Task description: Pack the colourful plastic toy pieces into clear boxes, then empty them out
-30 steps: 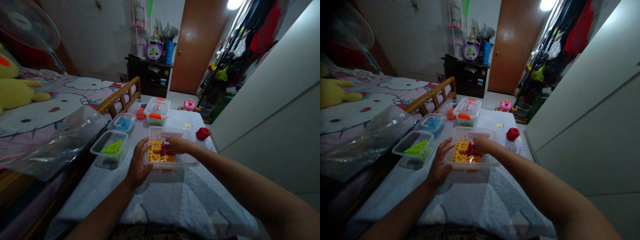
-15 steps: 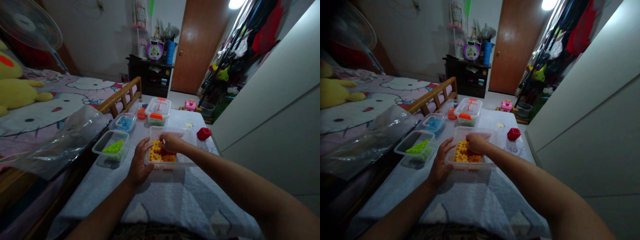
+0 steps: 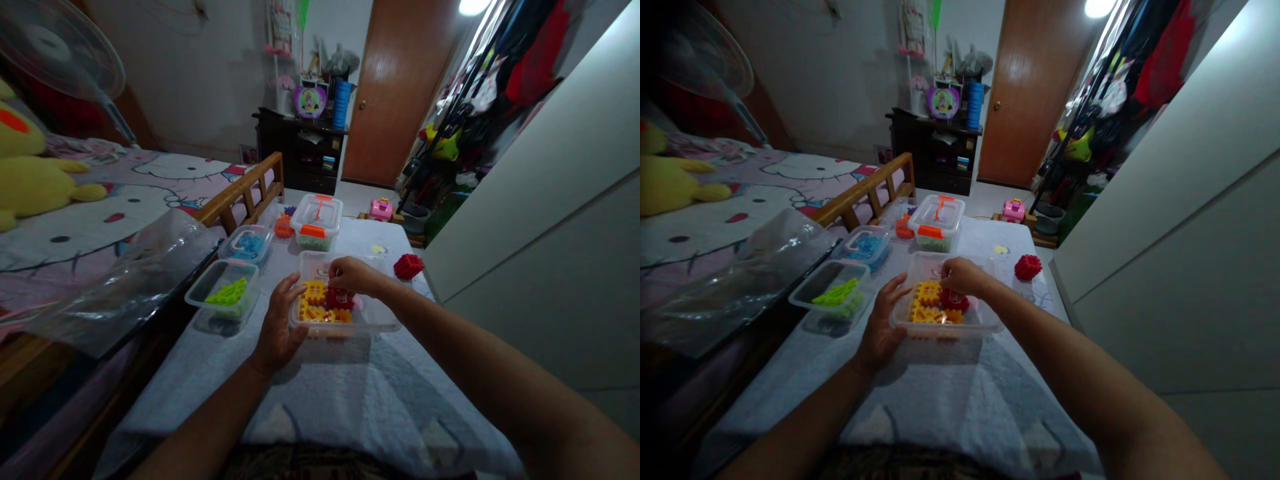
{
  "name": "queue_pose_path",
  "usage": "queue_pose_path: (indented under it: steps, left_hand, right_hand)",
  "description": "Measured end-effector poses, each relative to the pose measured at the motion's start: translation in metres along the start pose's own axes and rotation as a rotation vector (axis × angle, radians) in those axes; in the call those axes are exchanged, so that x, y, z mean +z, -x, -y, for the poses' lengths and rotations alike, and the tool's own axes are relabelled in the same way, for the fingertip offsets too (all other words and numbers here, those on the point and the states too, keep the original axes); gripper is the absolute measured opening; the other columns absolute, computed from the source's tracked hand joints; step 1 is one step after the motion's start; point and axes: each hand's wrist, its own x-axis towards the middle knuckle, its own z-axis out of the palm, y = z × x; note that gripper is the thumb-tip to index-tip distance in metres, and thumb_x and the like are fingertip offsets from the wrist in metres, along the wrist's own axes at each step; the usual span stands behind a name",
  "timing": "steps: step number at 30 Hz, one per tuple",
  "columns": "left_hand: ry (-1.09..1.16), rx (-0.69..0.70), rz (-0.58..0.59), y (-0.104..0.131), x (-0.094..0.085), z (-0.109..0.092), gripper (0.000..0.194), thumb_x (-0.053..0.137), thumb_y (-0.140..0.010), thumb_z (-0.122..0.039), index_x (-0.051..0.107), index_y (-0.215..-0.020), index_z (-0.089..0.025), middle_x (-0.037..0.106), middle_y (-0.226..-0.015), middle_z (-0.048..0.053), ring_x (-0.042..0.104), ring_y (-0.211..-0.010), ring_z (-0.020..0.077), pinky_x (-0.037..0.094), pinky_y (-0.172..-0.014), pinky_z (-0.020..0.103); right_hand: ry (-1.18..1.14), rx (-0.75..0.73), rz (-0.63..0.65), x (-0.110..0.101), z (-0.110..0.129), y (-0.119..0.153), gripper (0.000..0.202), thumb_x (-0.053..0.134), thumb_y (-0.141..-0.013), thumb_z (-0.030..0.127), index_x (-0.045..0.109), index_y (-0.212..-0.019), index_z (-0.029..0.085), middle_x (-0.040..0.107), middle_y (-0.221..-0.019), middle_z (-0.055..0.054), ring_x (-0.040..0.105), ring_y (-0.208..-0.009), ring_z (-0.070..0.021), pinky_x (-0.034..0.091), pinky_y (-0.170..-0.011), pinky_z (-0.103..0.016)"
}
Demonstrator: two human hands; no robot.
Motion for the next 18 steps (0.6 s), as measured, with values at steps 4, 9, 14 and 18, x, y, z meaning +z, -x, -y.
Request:
queue_pose_path:
  steps: [4,9,14,18]
  left_hand:
    - [0.006,0.004,-0.001,0.0,0.0,0.0,0.06,0.037,-0.096,-0.064,0.046,-0.138,-0.022,0.04,-0.152,0.017,0.037,-0.143,0.0337,0.033,-0.114,0.058]
    - [-0.001,-0.003,-0.003,0.0,0.0,0.0,0.06,0.038,-0.096,-0.064,0.047,-0.137,-0.022,0.04,-0.152,0.017,0.039,-0.142,0.0337,0.034,-0.114,0.057]
    - [0.008,-0.008,-0.003,0.0,0.0,0.0,0.061,0.038,-0.096,-0.065,0.047,-0.137,-0.022,0.04,-0.152,0.017,0.038,-0.142,0.0333,0.035,-0.114,0.056]
    - [-0.005,-0.011,0.004,0.0,-0.001,-0.001,0.061,0.038,-0.096,-0.065,0.047,-0.138,-0.022,0.04,-0.152,0.017,0.039,-0.142,0.0345,0.034,-0.114,0.058]
  right_hand:
    - [-0.077,0.084,-0.006,-0.004,-0.006,0.005,0.01,0.06,-0.083,0.007,0.063,-0.088,0.015,0.066,-0.067,0.002,0.06,-0.052,-0.0085,0.049,-0.052,-0.017]
    - [0.157,0.097,-0.003,0.0,-0.01,0.008,0.016,0.06,-0.085,0.01,0.065,-0.098,0.016,0.073,-0.075,-0.001,0.068,-0.06,-0.0109,0.049,-0.056,-0.016]
    - [0.4,0.086,-0.009,0.004,-0.003,0.011,0.025,0.062,-0.082,0.008,0.07,-0.105,0.013,0.078,-0.094,-0.012,0.075,-0.084,-0.0201,0.054,-0.072,-0.023]
    - [0.509,0.085,-0.016,0.007,0.002,0.013,0.032,0.06,-0.08,0.004,0.071,-0.11,0.007,0.073,-0.115,-0.021,0.071,-0.109,-0.0292,0.055,-0.086,-0.029]
